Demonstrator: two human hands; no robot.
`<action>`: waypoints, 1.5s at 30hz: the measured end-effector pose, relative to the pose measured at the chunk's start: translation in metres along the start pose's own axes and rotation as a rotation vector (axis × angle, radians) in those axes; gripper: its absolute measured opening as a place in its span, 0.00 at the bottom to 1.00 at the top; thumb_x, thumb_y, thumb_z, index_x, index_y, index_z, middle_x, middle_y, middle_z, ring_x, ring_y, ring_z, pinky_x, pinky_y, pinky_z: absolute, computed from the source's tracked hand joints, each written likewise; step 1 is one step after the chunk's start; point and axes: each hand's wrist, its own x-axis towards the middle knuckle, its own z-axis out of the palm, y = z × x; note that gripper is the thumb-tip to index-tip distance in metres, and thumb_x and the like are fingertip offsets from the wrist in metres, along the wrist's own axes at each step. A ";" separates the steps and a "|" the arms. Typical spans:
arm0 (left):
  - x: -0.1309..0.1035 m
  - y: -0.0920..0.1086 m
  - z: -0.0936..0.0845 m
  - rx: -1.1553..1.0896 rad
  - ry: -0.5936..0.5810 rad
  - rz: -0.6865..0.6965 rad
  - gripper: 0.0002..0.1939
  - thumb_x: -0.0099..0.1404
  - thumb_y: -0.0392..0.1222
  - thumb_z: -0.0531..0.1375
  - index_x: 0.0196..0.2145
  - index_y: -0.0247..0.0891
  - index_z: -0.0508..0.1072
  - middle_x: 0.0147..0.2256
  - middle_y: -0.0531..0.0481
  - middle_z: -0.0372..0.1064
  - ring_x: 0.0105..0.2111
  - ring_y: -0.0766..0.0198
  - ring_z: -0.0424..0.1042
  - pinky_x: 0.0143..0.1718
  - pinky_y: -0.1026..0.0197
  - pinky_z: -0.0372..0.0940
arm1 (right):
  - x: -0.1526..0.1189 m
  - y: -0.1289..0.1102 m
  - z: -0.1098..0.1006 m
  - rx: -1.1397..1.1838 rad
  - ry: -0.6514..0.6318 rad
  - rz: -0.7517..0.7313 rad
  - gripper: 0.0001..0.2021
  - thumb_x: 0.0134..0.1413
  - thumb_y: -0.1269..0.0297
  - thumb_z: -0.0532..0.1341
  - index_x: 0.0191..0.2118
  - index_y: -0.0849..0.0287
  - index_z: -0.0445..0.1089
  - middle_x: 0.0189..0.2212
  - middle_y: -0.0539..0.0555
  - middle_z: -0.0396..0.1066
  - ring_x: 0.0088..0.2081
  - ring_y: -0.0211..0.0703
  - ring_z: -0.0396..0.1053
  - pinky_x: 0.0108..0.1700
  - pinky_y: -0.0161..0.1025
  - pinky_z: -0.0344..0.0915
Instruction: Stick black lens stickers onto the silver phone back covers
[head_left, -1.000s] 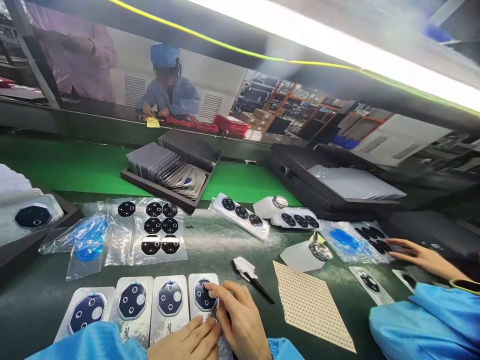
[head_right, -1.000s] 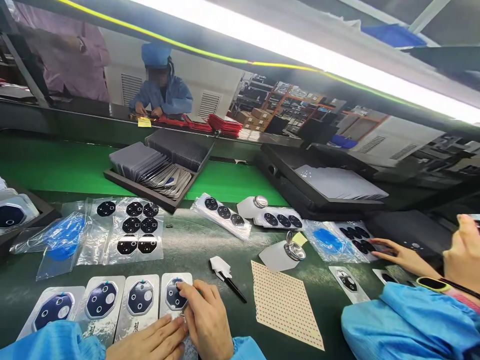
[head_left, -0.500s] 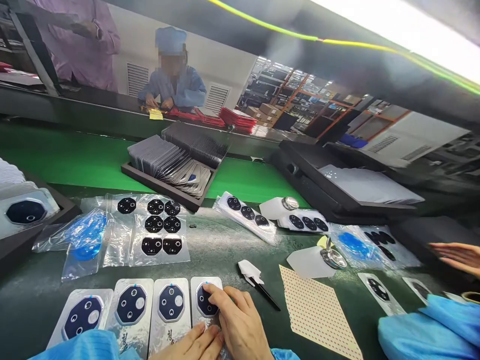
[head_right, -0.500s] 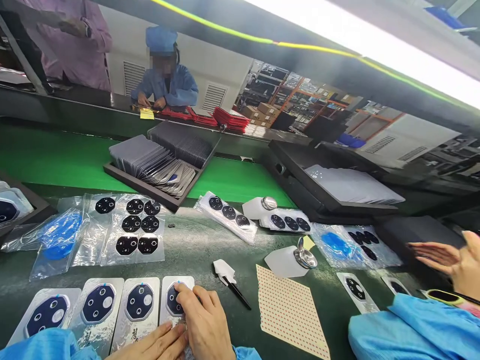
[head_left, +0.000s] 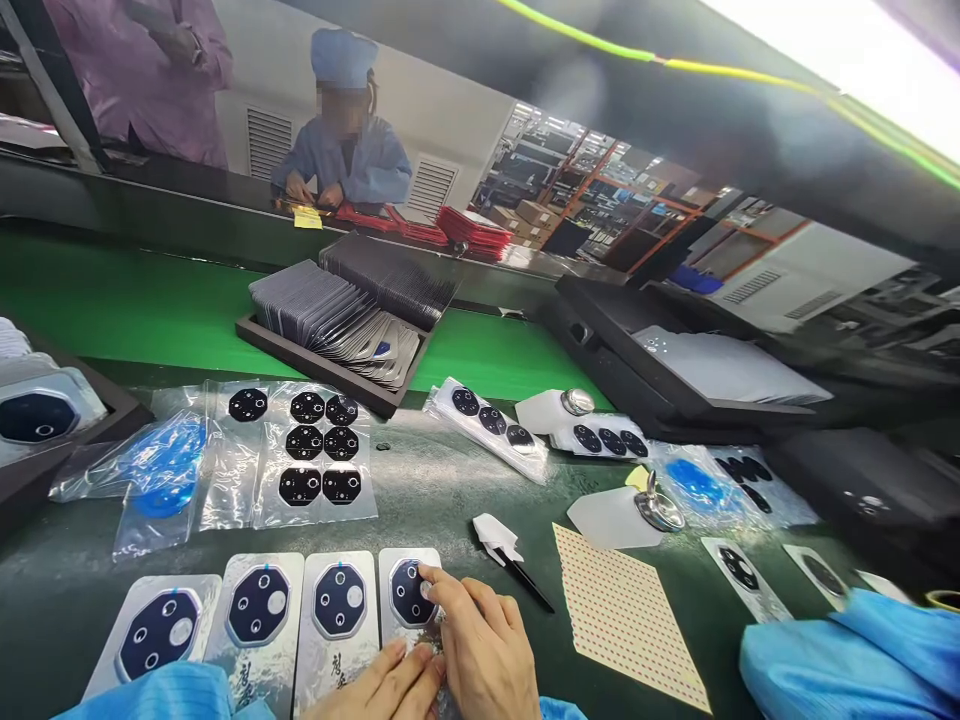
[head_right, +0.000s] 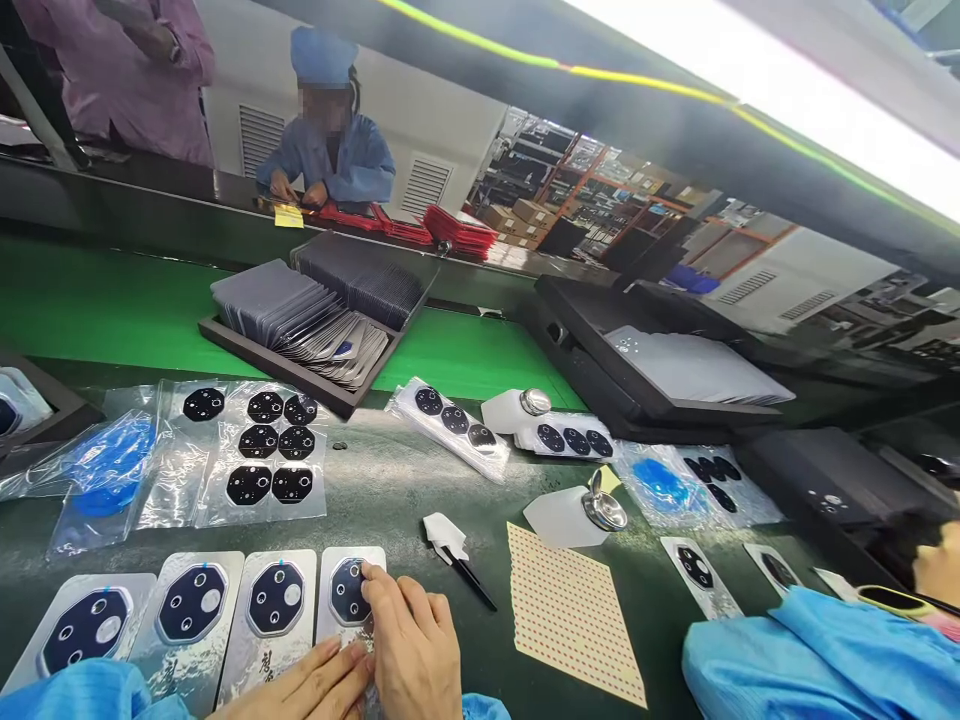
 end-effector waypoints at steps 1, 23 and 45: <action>0.000 0.000 -0.001 0.001 -0.001 0.001 0.08 0.69 0.33 0.53 0.40 0.35 0.73 0.41 0.53 0.77 0.43 0.65 0.73 0.49 0.61 0.63 | 0.000 -0.001 0.000 0.000 0.006 0.007 0.16 0.66 0.77 0.44 0.43 0.59 0.67 0.41 0.52 0.77 0.37 0.43 0.68 0.37 0.40 0.54; 0.005 -0.004 -0.018 -0.126 -0.200 0.059 0.10 0.70 0.37 0.53 0.44 0.31 0.71 0.38 0.47 0.76 0.42 0.58 0.74 0.52 0.54 0.62 | 0.039 -0.022 -0.018 0.338 -0.276 -0.047 0.27 0.46 0.84 0.49 0.51 0.57 0.66 0.37 0.54 0.70 0.37 0.44 0.65 0.39 0.38 0.63; -0.034 -0.012 -0.027 -0.168 -0.256 0.045 0.13 0.68 0.42 0.56 0.49 0.40 0.69 0.46 0.47 0.73 0.49 0.57 0.70 0.59 0.49 0.56 | 0.040 -0.064 -0.002 0.071 -0.205 -0.068 0.17 0.51 0.81 0.49 0.43 0.57 0.67 0.31 0.53 0.71 0.32 0.45 0.65 0.35 0.41 0.59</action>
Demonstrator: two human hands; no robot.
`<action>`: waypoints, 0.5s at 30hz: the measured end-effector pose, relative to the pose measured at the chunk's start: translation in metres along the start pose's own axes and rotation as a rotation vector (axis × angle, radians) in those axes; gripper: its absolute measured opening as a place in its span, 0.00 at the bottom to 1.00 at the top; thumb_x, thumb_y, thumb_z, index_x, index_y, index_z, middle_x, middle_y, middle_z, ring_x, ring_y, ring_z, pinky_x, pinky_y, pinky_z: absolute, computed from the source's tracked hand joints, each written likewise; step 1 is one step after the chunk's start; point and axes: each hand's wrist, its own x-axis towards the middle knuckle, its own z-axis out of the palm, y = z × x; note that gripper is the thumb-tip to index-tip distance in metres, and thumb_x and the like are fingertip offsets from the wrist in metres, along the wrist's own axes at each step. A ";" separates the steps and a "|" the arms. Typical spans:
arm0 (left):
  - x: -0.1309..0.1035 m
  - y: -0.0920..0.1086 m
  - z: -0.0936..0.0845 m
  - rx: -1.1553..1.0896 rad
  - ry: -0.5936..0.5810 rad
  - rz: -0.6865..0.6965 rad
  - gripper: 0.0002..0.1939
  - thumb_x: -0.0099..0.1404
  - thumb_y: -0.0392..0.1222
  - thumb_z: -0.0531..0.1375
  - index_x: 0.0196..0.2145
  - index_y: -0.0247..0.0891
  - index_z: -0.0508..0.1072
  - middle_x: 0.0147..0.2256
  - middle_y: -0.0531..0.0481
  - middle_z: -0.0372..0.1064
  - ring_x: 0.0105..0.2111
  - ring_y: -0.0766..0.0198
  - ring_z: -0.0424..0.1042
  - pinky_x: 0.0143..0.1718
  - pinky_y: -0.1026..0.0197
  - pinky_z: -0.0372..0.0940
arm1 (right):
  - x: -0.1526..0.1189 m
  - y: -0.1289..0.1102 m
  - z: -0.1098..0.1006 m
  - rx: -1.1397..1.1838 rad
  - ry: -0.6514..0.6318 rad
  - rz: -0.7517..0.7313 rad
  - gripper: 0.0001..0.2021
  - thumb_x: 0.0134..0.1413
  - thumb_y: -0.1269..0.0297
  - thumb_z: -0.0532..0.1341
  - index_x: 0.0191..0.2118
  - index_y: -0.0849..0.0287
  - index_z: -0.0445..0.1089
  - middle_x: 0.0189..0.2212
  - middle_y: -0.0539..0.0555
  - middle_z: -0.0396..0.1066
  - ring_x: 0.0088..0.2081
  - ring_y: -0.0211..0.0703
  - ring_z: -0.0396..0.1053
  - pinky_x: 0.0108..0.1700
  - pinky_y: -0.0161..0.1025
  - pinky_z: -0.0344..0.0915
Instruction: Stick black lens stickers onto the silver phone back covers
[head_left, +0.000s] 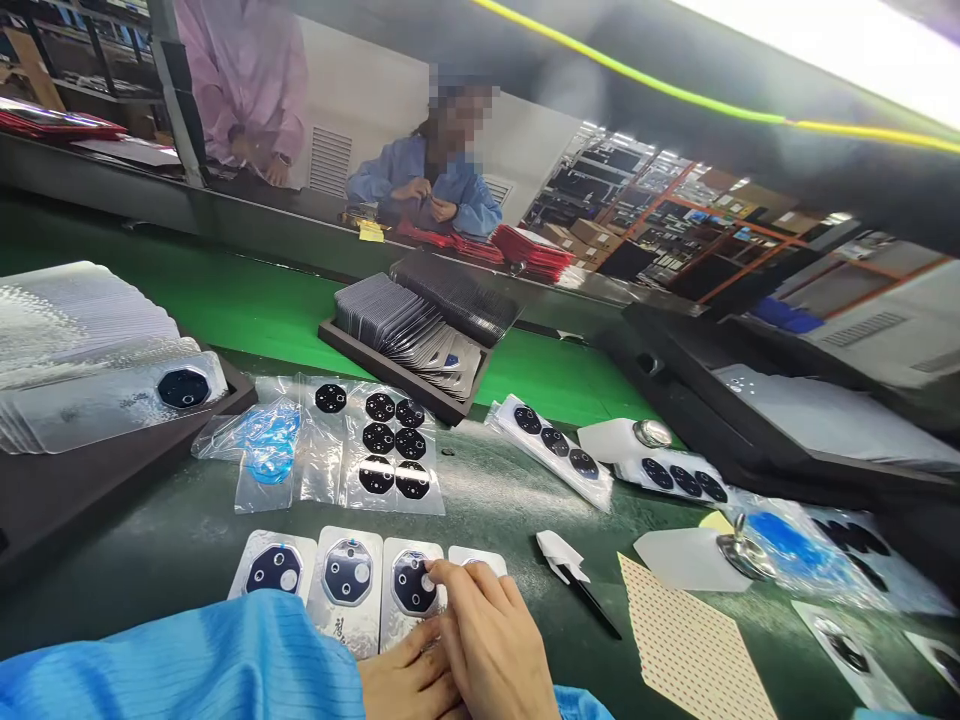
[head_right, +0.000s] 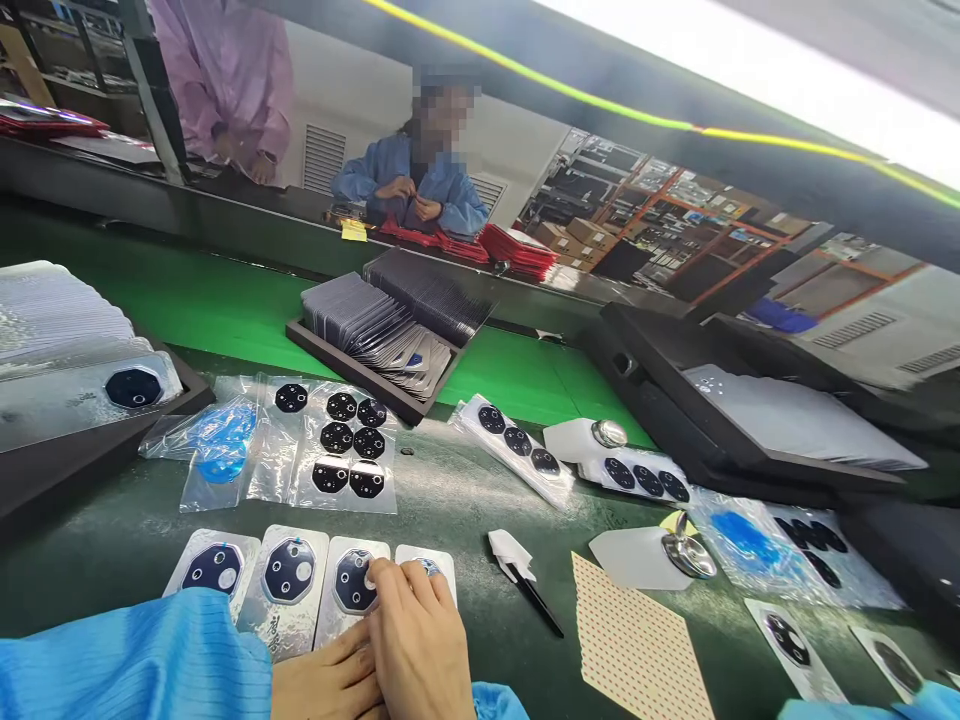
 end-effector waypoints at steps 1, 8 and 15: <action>-0.001 0.000 -0.001 -0.003 -0.018 0.003 0.13 0.69 0.43 0.56 0.50 0.40 0.69 0.45 0.47 0.74 0.48 0.57 0.70 0.58 0.50 0.57 | 0.003 -0.004 -0.002 0.030 -0.025 0.017 0.19 0.50 0.81 0.50 0.44 0.57 0.67 0.31 0.53 0.70 0.32 0.45 0.65 0.35 0.40 0.60; -0.033 -0.006 -0.040 -0.032 -0.016 -0.087 0.10 0.70 0.40 0.54 0.45 0.36 0.72 0.39 0.49 0.76 0.44 0.60 0.72 0.59 0.55 0.56 | 0.027 -0.039 0.008 0.285 -0.119 -0.079 0.28 0.43 0.85 0.50 0.51 0.58 0.64 0.37 0.52 0.72 0.38 0.43 0.67 0.40 0.38 0.64; -0.061 -0.013 -0.057 0.000 -0.036 -0.168 0.14 0.71 0.43 0.53 0.51 0.35 0.69 0.48 0.48 0.72 0.54 0.58 0.66 0.62 0.54 0.53 | 0.036 -0.053 0.025 0.081 -0.013 -0.192 0.21 0.50 0.84 0.48 0.46 0.59 0.65 0.35 0.54 0.72 0.34 0.44 0.66 0.36 0.40 0.61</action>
